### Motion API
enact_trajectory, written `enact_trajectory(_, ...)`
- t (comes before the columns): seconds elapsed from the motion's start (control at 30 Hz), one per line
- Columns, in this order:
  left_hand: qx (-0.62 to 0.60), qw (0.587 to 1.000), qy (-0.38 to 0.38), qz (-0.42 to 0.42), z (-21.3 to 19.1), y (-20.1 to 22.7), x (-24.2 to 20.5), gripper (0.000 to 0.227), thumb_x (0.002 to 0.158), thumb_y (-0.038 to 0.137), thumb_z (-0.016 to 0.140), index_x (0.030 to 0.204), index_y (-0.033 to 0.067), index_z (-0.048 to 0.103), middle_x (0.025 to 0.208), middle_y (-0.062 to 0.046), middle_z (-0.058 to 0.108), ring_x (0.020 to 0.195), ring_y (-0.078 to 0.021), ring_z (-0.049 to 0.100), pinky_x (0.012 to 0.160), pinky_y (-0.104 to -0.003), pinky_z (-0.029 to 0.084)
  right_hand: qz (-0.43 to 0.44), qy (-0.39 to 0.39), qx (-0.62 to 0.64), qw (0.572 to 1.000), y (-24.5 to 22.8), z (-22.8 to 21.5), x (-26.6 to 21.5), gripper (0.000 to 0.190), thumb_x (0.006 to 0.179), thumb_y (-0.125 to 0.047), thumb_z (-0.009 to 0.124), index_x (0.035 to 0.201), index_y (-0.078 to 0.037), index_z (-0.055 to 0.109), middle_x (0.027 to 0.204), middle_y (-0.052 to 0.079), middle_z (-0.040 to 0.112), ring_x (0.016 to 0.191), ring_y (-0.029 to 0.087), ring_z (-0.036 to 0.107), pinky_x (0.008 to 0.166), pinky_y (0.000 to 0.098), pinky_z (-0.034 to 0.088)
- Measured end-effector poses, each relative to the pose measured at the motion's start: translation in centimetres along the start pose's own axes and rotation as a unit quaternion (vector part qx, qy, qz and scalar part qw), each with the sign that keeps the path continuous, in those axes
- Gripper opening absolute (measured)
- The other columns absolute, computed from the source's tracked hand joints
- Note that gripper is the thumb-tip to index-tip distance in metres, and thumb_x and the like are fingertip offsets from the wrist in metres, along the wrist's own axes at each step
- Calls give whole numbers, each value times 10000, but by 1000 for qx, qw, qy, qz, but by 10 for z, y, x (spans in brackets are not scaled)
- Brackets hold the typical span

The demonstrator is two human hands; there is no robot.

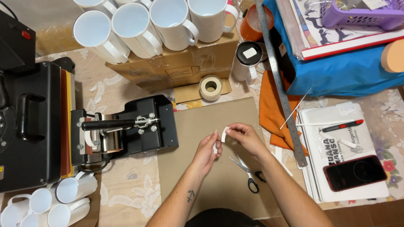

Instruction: The person unpacks white ceramic mugs from a cardboard box and arranges them on top of the box. They then wipe a mug with an orange cloth and place it into a mug heat press machine, followed by wrapping a strip of brown tape around the mug.

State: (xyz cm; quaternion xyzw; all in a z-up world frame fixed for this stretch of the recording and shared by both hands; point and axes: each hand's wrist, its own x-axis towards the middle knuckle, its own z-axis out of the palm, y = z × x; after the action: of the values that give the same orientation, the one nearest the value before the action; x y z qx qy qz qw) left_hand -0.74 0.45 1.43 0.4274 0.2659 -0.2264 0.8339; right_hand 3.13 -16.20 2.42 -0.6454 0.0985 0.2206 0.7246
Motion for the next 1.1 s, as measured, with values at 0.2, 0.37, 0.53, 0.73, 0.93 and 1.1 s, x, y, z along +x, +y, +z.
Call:
enact_trajectory(0.2, 31, 999, 2, 21, -5, -5, -3, 237, 945, 296, 761, 903, 94, 646, 561, 50, 421, 424, -79, 453, 397, -187, 336, -47, 6, -25, 999, 4, 5, 7, 192, 844, -130, 823, 1009, -41, 782, 784, 84, 740, 715, 110, 685, 634, 226, 520)
enact_trajectory(0.37, 85, 993, 57, 60, -16, -2, -6, 180, 899, 168, 795, 871, 32, 680, 520, 27, 442, 390, -63, 443, 375, -170, 330, -83, -36, -223, 971, -17, 13, 10, 188, 760, -141, 822, 944, -115, 792, 733, 21, 749, 651, 101, 576, 666, 232, 465)
enact_trajectory(0.53, 70, 990, 95, 75, -21, 3, -15, 185, 892, 162, 802, 888, 24, 679, 536, 24, 453, 393, -66, 449, 368, -167, 338, -161, -13, -277, 947, -41, 22, 38, 130, 767, -113, 797, 896, -125, 807, 744, 47, 752, 693, 149, 635, 712, 286, 506)
enact_trajectory(0.73, 47, 990, 119, 65, -27, 2, -29, 171, 919, 171, 764, 913, 29, 668, 571, 19, 450, 417, -62, 463, 375, -159, 349, -361, 229, -297, 854, -61, 28, 112, 152, 811, -130, 843, 906, -240, 796, 794, -29, 736, 664, 164, 694, 679, 281, 536)
enact_trajectory(0.93, 59, 988, 145, 16, -45, -2, -28, 204, 878, 250, 782, 830, 137, 619, 568, 17, 435, 481, -83, 382, 454, -224, 248, -331, 217, -387, 833, -46, 38, 146, 95, 862, -208, 781, 938, -156, 803, 975, -5, 706, 815, 209, 661, 698, 372, 499)
enact_trajectory(1.1, 56, 987, 153, 19, -57, -8, -25, 187, 876, 240, 777, 861, 121, 633, 553, 21, 415, 482, -84, 385, 459, -234, 239, -228, 225, -427, 845, -37, 39, 167, 155, 839, -292, 760, 935, -178, 802, 1069, -29, 629, 1034, 254, 598, 753, 450, 490)
